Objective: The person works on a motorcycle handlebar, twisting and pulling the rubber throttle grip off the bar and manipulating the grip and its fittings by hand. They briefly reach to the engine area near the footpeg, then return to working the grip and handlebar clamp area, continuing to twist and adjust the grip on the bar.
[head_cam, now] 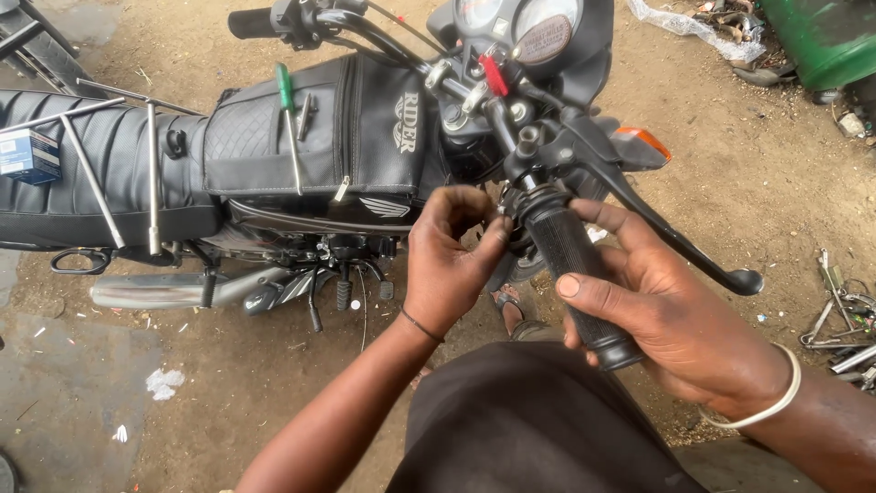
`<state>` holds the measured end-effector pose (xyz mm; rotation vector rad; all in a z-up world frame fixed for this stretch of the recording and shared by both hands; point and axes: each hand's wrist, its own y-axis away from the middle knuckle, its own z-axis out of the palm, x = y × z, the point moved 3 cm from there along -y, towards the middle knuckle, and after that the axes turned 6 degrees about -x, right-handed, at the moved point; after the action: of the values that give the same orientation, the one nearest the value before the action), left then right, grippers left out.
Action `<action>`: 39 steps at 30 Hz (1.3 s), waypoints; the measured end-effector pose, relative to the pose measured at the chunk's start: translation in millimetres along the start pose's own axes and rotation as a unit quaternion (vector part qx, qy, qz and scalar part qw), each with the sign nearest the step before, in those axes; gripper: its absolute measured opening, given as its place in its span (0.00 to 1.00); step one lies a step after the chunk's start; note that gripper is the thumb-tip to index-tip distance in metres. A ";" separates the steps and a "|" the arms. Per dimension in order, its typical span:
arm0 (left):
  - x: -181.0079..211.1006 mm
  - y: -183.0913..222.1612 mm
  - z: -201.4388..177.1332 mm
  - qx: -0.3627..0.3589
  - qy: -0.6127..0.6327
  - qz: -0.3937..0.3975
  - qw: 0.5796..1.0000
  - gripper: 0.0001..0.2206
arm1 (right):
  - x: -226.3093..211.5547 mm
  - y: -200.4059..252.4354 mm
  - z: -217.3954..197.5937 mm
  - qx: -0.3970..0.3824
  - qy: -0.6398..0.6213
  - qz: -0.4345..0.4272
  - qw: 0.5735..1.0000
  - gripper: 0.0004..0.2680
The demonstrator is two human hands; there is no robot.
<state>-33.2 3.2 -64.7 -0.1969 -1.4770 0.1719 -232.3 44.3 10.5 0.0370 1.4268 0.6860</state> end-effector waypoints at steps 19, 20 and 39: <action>31.5 -25.0 -8.5 -0.112 -0.154 0.056 0.980 0.08 | -0.7 2.0 -0.1 -0.014 0.067 -0.008 0.998 0.31; 32.7 -25.6 -9.2 -0.125 -0.145 0.048 0.980 0.09 | 1.3 2.2 0.0 -0.008 0.033 -0.009 0.999 0.31; 44.9 -39.7 -7.3 -0.153 -0.169 -0.020 0.974 0.08 | -6.0 1.3 7.5 0.075 0.087 0.012 0.993 0.30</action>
<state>-22.2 -25.0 -12.5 -0.4030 -1.8424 -0.0609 -225.9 45.4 17.7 0.1152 1.6459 0.6123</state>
